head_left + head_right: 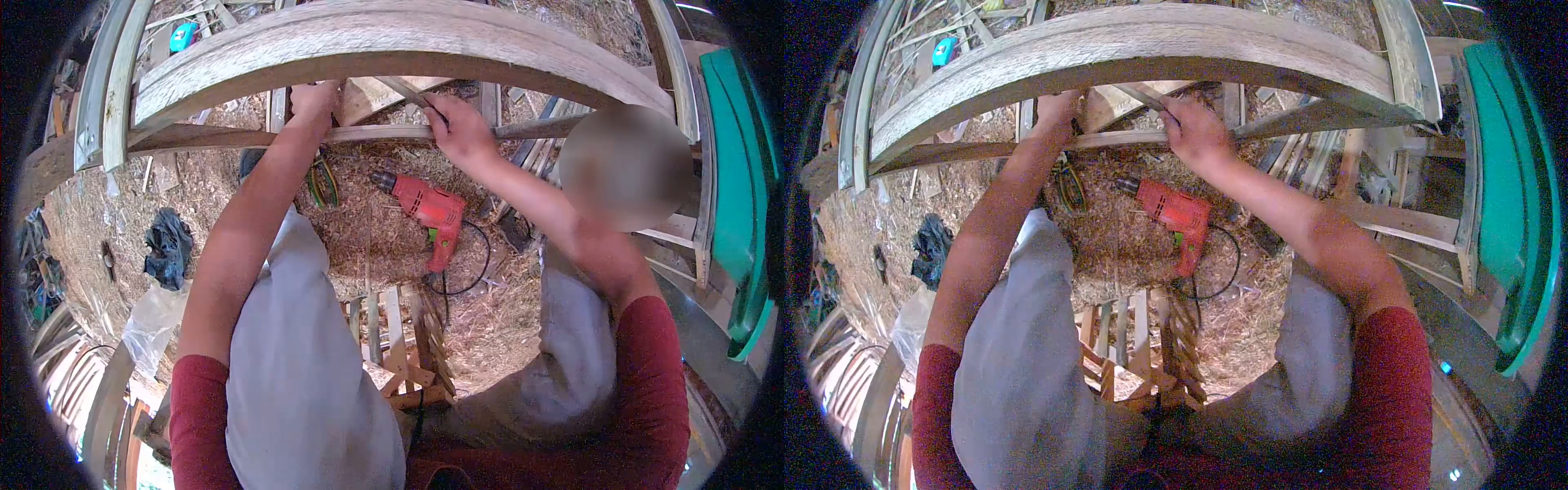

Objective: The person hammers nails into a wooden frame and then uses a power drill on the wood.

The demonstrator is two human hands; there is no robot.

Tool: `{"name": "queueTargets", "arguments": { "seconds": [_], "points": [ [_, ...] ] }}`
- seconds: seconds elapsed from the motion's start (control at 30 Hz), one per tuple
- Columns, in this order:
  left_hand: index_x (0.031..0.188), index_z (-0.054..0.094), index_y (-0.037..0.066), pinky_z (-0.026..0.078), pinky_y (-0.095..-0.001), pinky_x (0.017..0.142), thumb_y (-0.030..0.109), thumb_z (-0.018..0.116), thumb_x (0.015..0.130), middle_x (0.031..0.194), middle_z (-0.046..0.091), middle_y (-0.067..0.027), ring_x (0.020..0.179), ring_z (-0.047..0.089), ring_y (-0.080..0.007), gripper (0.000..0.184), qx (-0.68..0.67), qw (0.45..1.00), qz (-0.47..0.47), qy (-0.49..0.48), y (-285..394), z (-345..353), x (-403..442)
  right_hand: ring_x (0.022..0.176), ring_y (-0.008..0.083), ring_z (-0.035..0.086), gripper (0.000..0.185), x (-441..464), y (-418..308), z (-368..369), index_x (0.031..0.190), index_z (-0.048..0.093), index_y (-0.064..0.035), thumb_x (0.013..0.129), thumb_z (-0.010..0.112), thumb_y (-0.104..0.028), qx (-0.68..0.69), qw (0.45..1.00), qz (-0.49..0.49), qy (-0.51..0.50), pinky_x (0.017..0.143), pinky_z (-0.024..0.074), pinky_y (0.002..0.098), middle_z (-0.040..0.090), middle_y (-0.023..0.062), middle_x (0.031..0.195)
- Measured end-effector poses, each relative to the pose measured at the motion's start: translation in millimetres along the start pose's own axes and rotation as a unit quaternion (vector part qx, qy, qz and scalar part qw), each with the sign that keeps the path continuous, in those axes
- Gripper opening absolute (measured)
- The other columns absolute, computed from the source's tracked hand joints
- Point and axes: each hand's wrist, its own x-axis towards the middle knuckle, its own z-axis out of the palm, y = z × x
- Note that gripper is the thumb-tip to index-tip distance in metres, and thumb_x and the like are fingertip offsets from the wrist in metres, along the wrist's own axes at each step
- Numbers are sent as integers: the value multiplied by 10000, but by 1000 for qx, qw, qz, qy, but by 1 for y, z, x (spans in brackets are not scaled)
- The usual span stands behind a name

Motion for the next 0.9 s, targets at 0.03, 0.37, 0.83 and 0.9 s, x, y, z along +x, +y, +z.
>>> {"name": "queueTargets", "arguments": {
  "seconds": [0.03, 0.37, 0.83, 0.9],
  "points": [
    [1457, 555, 75, 497, -438, 1061, 465, 922, 723, 1428, 614, -176, 1287, 608, -342, 909, 16, 1000, -5, 5, 1, 0, -1, 1090, 424, 651, 312, 0, 1, 0, 1268, 666, -36, 1029, 590, -222, 8, 1000, -5, 5, 949, 523, 476, 694, 222, 1135],
    [1517, 530, 163, 461, -454, 1095, 681, 650, 877, 1501, 560, -185, 1341, 564, -386, 832, 350, 926, 143, -20, 1, 5, 19, 1042, 432, 651, 316, 8, -9, -8, 1284, 642, -44, 1042, 562, -231, -33, 998, 17, -44, 906, 521, 504, 683, 215, 1077],
    [1504, 532, 140, 418, -410, 1143, 556, 593, 964, 1505, 563, -130, 1391, 523, -309, 685, 293, 950, 109, -5, -8, 11, 27, 1023, 427, 642, 308, 7, 1, 0, 1293, 640, -67, 1037, 576, -226, -30, 999, -8, -16, 883, 517, 502, 668, 197, 1068],
    [1532, 503, 141, 418, -436, 1142, 618, 612, 932, 1523, 533, -173, 1391, 518, -352, 774, 295, 951, 89, -31, -3, 8, 29, 1022, 425, 643, 307, 6, 3, 2, 1294, 638, -67, 1036, 578, -222, -30, 999, -8, -13, 875, 520, 500, 667, 195, 1067]
  ]
}}
